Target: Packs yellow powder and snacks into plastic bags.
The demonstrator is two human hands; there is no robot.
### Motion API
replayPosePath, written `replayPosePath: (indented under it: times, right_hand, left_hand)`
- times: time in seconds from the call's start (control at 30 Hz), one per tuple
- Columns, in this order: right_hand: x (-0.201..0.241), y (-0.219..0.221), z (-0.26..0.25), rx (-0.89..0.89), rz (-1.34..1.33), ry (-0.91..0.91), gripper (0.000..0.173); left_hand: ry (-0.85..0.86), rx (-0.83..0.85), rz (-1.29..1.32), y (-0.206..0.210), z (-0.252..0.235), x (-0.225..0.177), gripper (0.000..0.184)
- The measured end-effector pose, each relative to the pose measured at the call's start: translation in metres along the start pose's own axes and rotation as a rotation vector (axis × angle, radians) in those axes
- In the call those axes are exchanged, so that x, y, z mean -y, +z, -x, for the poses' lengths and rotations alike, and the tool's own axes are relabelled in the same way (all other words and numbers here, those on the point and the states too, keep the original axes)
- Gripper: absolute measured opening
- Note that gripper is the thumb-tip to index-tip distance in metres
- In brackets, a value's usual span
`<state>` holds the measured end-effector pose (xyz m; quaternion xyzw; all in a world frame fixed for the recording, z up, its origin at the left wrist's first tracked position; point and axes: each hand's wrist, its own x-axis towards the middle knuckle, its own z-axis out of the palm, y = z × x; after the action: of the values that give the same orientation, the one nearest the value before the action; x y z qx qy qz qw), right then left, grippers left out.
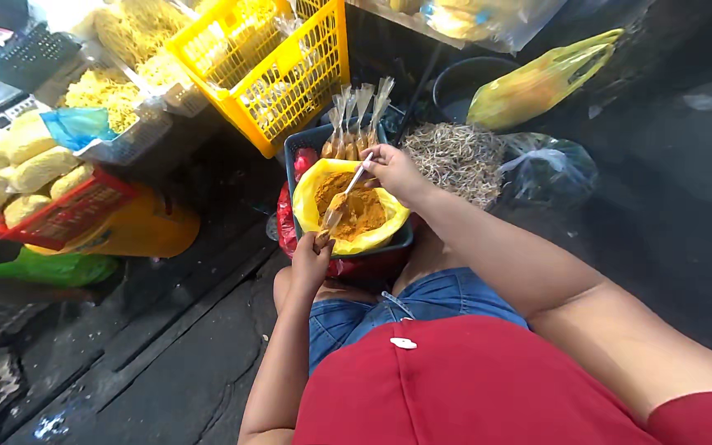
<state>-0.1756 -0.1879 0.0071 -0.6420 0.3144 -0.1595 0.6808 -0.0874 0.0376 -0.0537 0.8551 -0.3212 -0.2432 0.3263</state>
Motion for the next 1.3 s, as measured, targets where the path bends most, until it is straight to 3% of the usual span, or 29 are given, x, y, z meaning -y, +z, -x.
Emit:
replayPosePath:
  times: [0.13, 0.23, 0.33, 0.4, 0.5, 0.6, 0.73, 0.87, 1.03, 1.2, 1.3]
  right_hand:
    - [-0.004, 0.02, 0.011, 0.197, 0.093, -0.028, 0.026]
    - [-0.005, 0.028, 0.031, 0.352, 0.206, -0.291, 0.016]
    - [0.018, 0.02, 0.043, 0.267, 0.35, -0.63, 0.016]
    - [0.022, 0.011, 0.033, 0.112, 0.434, -0.732, 0.018]
    - [-0.001, 0.004, 0.014, -0.037, 0.637, -0.601, 0.022]
    - [-0.048, 0.005, -0.003, -0.053, 0.821, -0.524, 0.025]
    - [-0.085, 0.015, -0.012, 0.007, 0.807, -0.339, 0.025]
    - [-0.074, 0.021, -0.007, -0.018, 0.696, -0.254, 0.025]
    - [-0.088, 0.031, 0.0, 0.114, 0.692, -0.017, 0.026]
    - [-0.066, 0.015, -0.006, -0.004, 0.325, 0.14, 0.03]
    - [-0.042, 0.0, -0.006, -0.053, 0.105, 0.142, 0.03]
  left_hand:
    - [-0.028, 0.002, 0.028, 0.0, 0.001, -0.005, 0.035]
    - [-0.053, 0.015, 0.151, -0.002, 0.0, -0.006, 0.037]
    - [-0.023, -0.022, 0.234, -0.002, 0.001, 0.0, 0.031]
    - [-0.018, -0.044, 0.257, -0.002, 0.001, 0.005, 0.027]
    - [0.012, -0.066, 0.288, 0.002, 0.002, 0.01, 0.027]
    - [0.023, -0.067, 0.288, 0.005, 0.002, 0.006, 0.025]
    - [0.014, -0.049, 0.262, 0.002, 0.006, 0.004, 0.027]
    - [0.04, -0.092, 0.24, -0.005, 0.007, 0.004, 0.027]
    - [0.042, -0.093, 0.127, -0.002, 0.001, 0.007, 0.029]
    - [0.014, -0.07, 0.021, -0.001, -0.001, 0.0, 0.027]
    - [0.007, -0.065, -0.017, -0.002, -0.003, -0.003, 0.027]
